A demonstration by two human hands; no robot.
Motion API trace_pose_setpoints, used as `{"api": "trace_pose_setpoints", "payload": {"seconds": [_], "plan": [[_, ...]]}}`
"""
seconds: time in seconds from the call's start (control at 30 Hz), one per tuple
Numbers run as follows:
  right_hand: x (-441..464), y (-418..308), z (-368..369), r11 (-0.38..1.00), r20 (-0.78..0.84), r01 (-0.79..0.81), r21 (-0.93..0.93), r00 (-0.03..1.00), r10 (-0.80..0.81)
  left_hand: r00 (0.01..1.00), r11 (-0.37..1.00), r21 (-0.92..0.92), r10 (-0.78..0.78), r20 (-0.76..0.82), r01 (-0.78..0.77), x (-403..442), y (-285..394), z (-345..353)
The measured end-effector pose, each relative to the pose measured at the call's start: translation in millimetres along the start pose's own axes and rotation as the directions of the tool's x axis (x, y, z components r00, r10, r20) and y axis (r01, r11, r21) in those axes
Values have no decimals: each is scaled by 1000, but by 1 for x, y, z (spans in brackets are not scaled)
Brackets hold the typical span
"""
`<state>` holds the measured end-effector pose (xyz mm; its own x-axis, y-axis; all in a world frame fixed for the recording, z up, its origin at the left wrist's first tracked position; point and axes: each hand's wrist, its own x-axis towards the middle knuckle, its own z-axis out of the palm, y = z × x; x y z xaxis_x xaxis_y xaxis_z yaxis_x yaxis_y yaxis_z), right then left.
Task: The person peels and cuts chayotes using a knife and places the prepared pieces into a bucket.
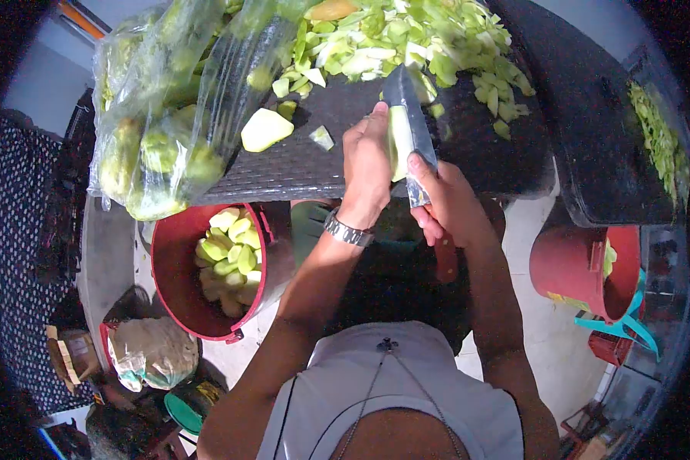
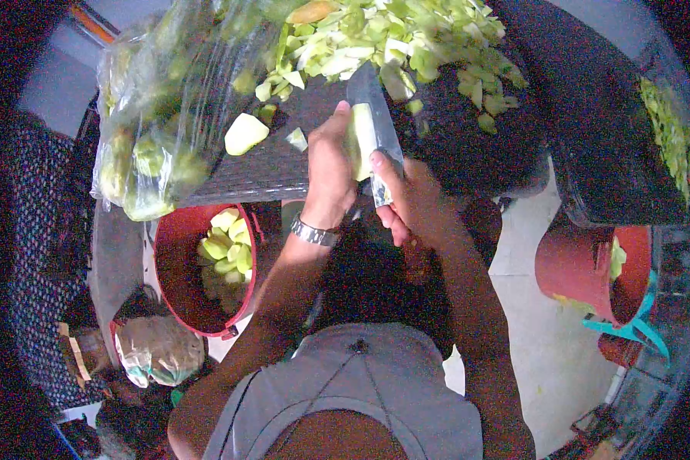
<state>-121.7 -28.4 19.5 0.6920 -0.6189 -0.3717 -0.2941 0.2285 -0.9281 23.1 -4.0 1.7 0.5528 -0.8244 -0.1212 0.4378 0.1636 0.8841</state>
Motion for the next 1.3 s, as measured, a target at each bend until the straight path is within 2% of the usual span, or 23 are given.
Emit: {"api": "trace_pose_setpoints", "payload": {"seconds": [0.1,0.17,0.2,0.23,0.33,0.47,0.73,0.83,0.93,1.03,1.13,1.17,1.2,1.27,1.3], "plan": [[-8,-2,9,994,-222,54,-98,972,-75,994,952,-290,-108,-25,96,0,4,5],[-16,12,16,860,-346,181,-478,860,-374,994,900,-421,-91,63,110,3,6,-2],[-21,14,19,733,-354,201,-650,773,-526,991,867,-484,-76,108,119,7,7,-3],[-31,8,25,726,-335,145,-673,814,-474,993,854,-506,-94,74,119,9,7,-3],[-39,20,30,539,-201,225,-811,759,-619,985,854,-491,-137,103,170,4,11,-1],[-42,28,37,550,-203,229,-803,763,-614,985,871,-460,-140,97,170,4,6,0],[-40,31,46,559,-173,250,-791,785,-595,999,928,-371,-29,28,38,1,-4,1],[-34,22,49,515,-193,165,-841,798,-571,999,930,-367,15,28,-3,-6,-10,6],[-26,21,48,507,-209,126,-853,807,-552,997,944,-326,31,-77,-55,-5,-9,9],[-12,16,43,506,-212,128,-853,801,-560,978,952,-241,165,-126,-191,-6,0,16],[-12,-1,26,536,-113,331,-777,764,-635,948,954,-61,282,-146,-293,0,5,10],[0,6,13,609,-88,373,-700,801,-592,934,943,-25,326,-143,-333,8,4,6],[-6,-28,6,910,-96,134,-393,978,-185,920,930,12,366,-139,-368,15,3,1],[15,-18,-13,835,-191,202,-512,921,-340,995,957,-272,104,-1,-100,26,8,-12],[16,-24,-15,847,-221,188,-497,917,-333,998,943,-328,62,-16,-63,26,14,-12]]}}
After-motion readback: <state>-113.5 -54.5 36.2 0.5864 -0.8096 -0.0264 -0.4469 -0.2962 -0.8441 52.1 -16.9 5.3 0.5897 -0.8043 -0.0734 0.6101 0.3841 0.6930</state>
